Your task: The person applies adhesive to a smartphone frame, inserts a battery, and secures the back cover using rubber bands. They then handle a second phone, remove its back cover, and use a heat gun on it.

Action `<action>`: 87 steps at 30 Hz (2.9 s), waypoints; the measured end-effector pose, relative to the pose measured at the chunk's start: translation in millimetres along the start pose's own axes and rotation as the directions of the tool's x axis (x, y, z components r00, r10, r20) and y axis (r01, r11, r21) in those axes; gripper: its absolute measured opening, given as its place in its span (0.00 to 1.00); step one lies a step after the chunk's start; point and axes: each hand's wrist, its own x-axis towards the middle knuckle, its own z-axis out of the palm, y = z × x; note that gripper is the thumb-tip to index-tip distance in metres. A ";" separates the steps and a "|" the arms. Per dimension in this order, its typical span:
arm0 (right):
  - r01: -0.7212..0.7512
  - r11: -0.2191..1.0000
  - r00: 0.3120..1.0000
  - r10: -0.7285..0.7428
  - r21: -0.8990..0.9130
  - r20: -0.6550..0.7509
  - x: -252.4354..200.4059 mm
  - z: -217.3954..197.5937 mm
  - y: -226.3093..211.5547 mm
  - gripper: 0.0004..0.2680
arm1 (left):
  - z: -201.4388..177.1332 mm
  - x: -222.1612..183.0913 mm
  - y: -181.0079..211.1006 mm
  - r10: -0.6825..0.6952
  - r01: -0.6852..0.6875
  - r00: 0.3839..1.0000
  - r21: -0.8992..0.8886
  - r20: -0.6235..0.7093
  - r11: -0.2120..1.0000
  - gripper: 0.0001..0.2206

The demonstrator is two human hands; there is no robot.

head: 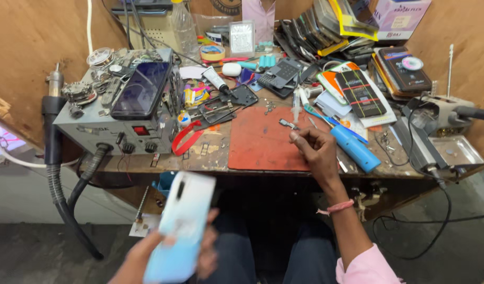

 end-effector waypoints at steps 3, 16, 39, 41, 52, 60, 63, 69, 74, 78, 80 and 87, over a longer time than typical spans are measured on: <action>-0.045 0.994 0.999 0.047 0.101 -0.022 -9.9 5.0 -12.1 0.09 | 60.0 62.9 14.1 0.187 -0.152 0.976 0.261 -0.112 0.953 0.36; -0.340 0.821 0.924 0.202 0.458 0.325 -27.5 21.1 -51.4 0.10 | 87.8 235.7 37.9 0.409 -0.438 0.899 0.371 0.158 0.819 0.32; -0.384 0.679 0.919 0.213 0.626 0.332 -5.1 10.2 -10.0 0.13 | 68.3 241.8 41.5 0.469 -0.560 0.828 0.417 0.306 0.716 0.22; -0.411 0.730 0.903 0.244 0.546 0.353 -3.8 10.9 -13.0 0.14 | 69.0 244.4 40.1 0.527 -0.576 0.817 0.390 0.235 0.719 0.21; -0.083 0.982 0.978 0.047 -0.172 -0.204 22.2 -54.4 -55.2 0.10 | 62.8 230.3 73.0 0.708 -0.614 0.685 0.385 -0.172 0.689 0.32; 0.132 0.731 0.985 -0.174 -0.669 0.004 -17.7 6.1 -44.1 0.06 | 63.4 207.6 72.5 0.765 -0.693 0.613 0.331 -0.197 0.640 0.31; 0.137 0.705 0.990 -0.115 -0.696 0.079 -38.6 25.4 -49.3 0.05 | 60.0 198.8 77.4 0.767 -0.693 0.615 0.337 -0.184 0.637 0.31; 0.322 0.590 0.939 -0.295 -0.740 0.174 -58.1 38.1 -63.9 0.08 | 69.2 185.5 99.3 0.732 -0.687 0.658 0.259 -0.177 0.679 0.33; 0.341 0.586 0.921 -0.364 -0.735 0.137 -72.0 35.3 -61.5 0.08 | 89.9 180.6 119.2 0.683 -0.654 0.725 0.220 -0.089 0.724 0.34; 0.322 0.636 0.930 -0.352 -0.701 0.109 -74.9 29.2 -60.5 0.06 | 106.9 174.4 131.7 0.658 -0.656 0.752 0.152 0.041 0.739 0.33; 0.323 0.652 0.931 -0.348 -0.686 0.107 -72.9 27.1 -60.1 0.05 | 112.1 170.4 136.5 0.651 -0.654 0.756 0.116 0.069 0.747 0.32; 0.254 0.509 0.926 -0.373 -0.822 0.056 -51.1 15.1 -53.6 0.06 | 113.2 156.0 143.9 0.667 -0.662 0.745 0.152 0.026 0.734 0.31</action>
